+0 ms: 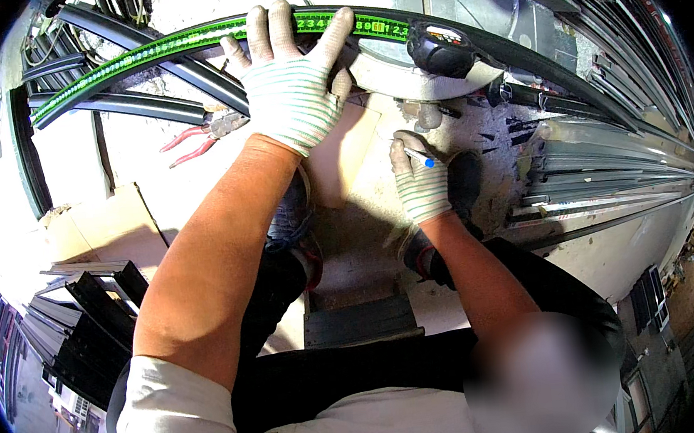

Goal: The person measures a curved metal frame with a tape measure, marks it with a marker, and cuts it using a miter saw. The person then places the cut frame onto a window frame and repeats the process with another frame.

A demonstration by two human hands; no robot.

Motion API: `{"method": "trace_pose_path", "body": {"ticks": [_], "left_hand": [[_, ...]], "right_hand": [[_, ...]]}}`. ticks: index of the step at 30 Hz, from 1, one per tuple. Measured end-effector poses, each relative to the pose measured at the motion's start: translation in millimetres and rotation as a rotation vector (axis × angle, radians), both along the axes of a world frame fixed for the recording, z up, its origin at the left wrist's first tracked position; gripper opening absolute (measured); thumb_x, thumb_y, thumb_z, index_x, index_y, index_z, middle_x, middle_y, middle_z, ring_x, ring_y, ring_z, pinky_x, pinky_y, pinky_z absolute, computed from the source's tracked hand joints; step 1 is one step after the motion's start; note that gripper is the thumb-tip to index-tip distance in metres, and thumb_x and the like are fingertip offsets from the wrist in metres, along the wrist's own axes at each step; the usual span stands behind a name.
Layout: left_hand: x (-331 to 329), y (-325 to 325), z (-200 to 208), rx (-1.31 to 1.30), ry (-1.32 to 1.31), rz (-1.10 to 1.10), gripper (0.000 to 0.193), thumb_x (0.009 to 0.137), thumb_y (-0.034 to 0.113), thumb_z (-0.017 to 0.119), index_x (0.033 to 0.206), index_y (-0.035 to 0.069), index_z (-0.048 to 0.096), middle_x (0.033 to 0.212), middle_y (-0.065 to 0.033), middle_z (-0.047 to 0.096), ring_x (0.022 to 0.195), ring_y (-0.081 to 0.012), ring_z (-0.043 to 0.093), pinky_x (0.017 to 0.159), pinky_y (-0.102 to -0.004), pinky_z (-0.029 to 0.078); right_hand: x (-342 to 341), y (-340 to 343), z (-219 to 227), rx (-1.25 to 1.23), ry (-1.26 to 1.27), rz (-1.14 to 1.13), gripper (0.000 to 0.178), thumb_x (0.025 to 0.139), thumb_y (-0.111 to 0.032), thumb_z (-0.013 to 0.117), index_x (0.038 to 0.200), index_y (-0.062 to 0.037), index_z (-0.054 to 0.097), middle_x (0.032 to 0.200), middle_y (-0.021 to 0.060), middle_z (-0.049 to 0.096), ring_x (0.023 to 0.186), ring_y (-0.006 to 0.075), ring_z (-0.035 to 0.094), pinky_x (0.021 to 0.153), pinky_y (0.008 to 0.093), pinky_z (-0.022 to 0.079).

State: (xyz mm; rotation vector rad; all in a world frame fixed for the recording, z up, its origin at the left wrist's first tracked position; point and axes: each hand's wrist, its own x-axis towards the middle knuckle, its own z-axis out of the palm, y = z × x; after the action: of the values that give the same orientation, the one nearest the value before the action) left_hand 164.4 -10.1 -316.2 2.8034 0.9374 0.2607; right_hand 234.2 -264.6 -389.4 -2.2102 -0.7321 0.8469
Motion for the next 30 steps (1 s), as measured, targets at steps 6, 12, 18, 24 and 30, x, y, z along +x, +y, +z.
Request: {"method": "trace_pose_path", "body": {"ticks": [6, 12, 18, 24, 30], "left_hand": [[1, -1, 0, 0.0, -0.003, 0.0, 0.072, 0.082, 0.04, 0.072, 0.15, 0.045, 0.048, 0.154, -0.031, 0.034, 0.144, -0.0565, 0.026, 0.11, -0.0821, 0.013], [1, 1, 1, 0.011, 0.006, 0.006, 0.073, 0.081, 0.041, 0.073, 0.15, 0.045, 0.048, 0.154, -0.0303, 0.034, 0.144, -0.0561, 0.027, 0.11, -0.0818, 0.014], [2, -1, 3, 0.005, -0.024, 0.011, 0.072, 0.08, 0.037, 0.072, 0.148, 0.045, 0.05, 0.152, -0.0288, 0.036, 0.143, -0.0548, 0.029, 0.109, -0.0828, 0.017], [2, -1, 3, 0.011, -0.018, 0.023, 0.072, 0.079, 0.036, 0.073, 0.147, 0.044, 0.051, 0.151, -0.0283, 0.038, 0.143, -0.0537, 0.03, 0.109, -0.083, 0.019], [1, -1, 6, 0.011, -0.028, 0.019, 0.073, 0.078, 0.036, 0.073, 0.147, 0.044, 0.051, 0.151, -0.0288, 0.037, 0.143, -0.0538, 0.03, 0.109, -0.0826, 0.018]], "right_hand": [[-8, -9, -18, 0.016, 0.017, -0.048, 0.033, 0.108, -0.027, 0.055, 0.122, 0.0015, 0.064, 0.088, 0.0076, 0.068, 0.076, 0.0154, 0.063, 0.071, 0.0325, 0.054], [4, 13, 5, 0.055, 0.699, -0.625, 0.037, 0.107, -0.032, 0.057, 0.118, 0.0029, 0.063, 0.091, 0.015, 0.071, 0.073, 0.0213, 0.068, 0.067, 0.0354, 0.06], [11, 15, 6, 0.013, 0.917, -0.884, 0.048, 0.103, -0.036, 0.065, 0.124, 0.0055, 0.057, 0.106, 0.0218, 0.071, 0.089, 0.0304, 0.072, 0.076, 0.0429, 0.062], [28, 30, 40, -0.315, 0.853, -0.813, 0.038, 0.103, -0.032, 0.062, 0.121, 0.0004, 0.057, 0.097, 0.0202, 0.071, 0.085, 0.0299, 0.071, 0.078, 0.0417, 0.062], [63, 39, 81, -0.023, -0.231, -0.428, 0.04, 0.1, -0.037, 0.064, 0.12, -0.0019, 0.062, 0.097, 0.021, 0.07, 0.092, 0.0272, 0.068, 0.089, 0.0407, 0.052]]}}
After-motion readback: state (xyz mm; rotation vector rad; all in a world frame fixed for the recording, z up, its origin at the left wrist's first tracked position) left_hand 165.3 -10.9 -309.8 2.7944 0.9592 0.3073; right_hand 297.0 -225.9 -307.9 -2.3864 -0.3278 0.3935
